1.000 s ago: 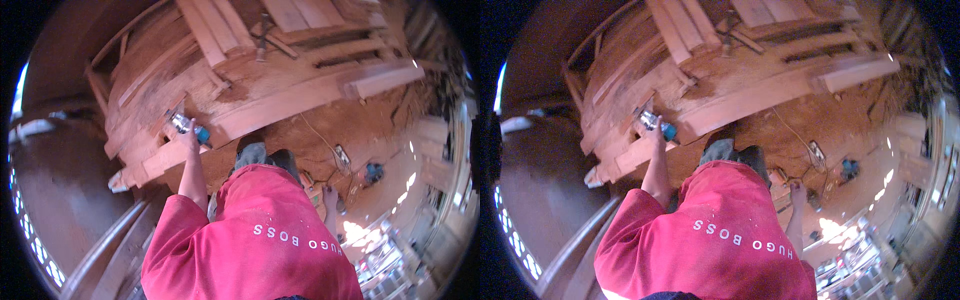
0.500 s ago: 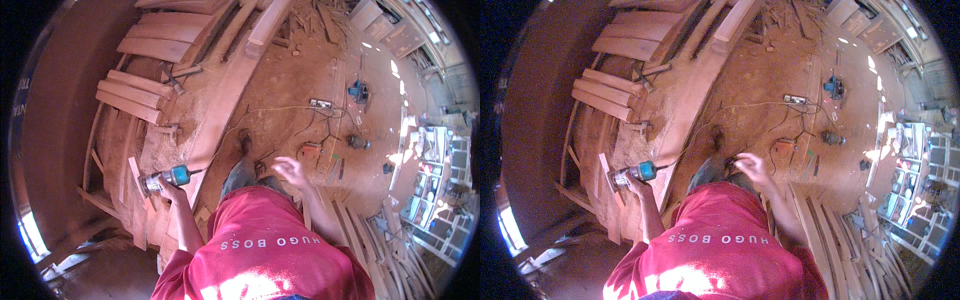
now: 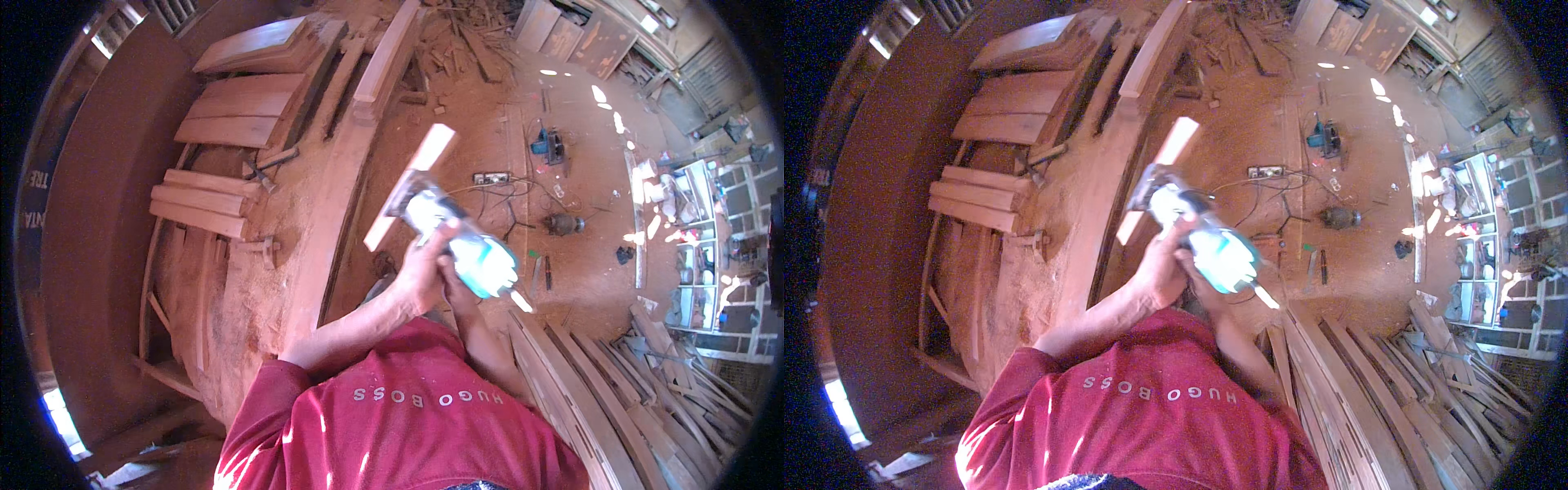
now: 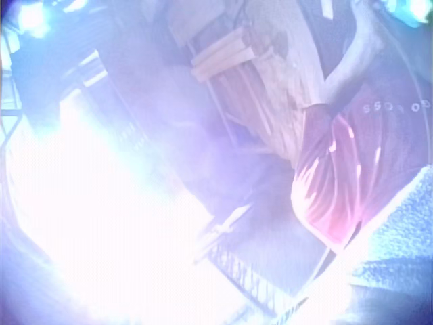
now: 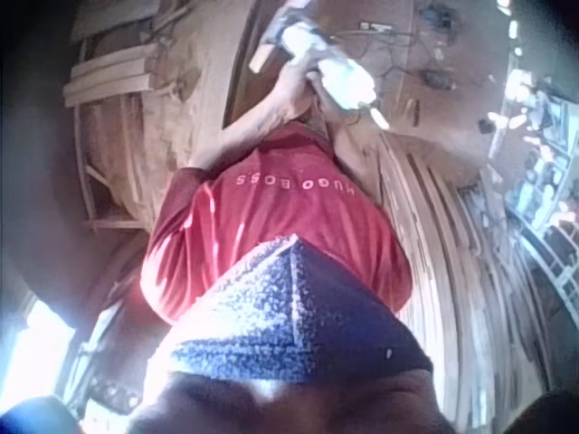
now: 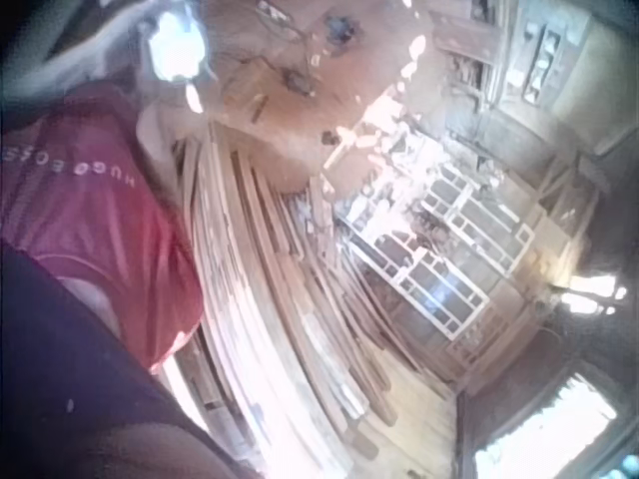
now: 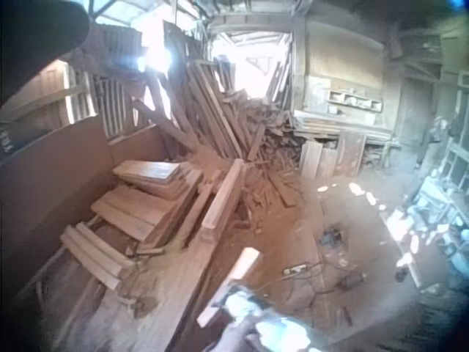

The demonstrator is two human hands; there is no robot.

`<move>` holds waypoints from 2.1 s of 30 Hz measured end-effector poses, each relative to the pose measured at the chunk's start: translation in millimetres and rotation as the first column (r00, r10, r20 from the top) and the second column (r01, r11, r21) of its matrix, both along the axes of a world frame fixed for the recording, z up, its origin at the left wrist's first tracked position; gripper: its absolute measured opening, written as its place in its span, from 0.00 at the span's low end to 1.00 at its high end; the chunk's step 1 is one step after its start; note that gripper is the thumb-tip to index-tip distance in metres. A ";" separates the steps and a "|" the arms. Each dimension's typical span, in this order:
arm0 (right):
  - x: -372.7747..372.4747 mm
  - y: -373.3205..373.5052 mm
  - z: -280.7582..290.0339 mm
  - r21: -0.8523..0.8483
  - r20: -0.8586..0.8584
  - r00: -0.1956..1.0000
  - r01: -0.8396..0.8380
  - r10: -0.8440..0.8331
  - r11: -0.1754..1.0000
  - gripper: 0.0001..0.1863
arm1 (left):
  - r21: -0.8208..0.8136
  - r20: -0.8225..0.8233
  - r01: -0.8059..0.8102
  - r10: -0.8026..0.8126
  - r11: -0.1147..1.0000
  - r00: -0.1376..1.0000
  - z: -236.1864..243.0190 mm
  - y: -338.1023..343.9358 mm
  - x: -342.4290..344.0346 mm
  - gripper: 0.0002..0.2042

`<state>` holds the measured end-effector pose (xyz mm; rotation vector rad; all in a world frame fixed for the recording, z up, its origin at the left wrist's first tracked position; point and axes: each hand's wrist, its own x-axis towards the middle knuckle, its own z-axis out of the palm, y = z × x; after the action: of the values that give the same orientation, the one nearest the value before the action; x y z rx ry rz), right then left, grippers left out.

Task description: The person uses a handheld router to shape the edges of a wooden board, moving the tool along the length of the wood while holding it steady with the other hand.

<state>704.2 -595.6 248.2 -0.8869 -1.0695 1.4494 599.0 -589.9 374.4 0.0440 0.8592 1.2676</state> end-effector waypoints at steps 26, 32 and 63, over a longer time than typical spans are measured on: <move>179.1 40.5 59.3 -0.023 -0.510 -0.117 0.992 -0.852 -0.123 0.45 | 0.174 -0.901 0.297 0.029 0.939 0.434 -86.4 294.7 -272.2 0.19; 133.0 75.5 137.2 0.214 -0.559 -0.161 0.920 -0.814 -0.329 0.44 | 0.375 -0.754 0.288 0.109 0.881 0.648 -42.1 387.4 -263.8 0.15; -54.0 640.0 70.4 0.597 0.284 0.702 0.404 -0.653 0.693 0.32 | 0.788 -0.519 0.611 0.620 0.080 0.588 100.1 620.4 -102.6 0.22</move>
<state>650.2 44.4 318.6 -1.0879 -1.3081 0.3973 496.3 30.5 474.5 2.0943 0.4488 1.6250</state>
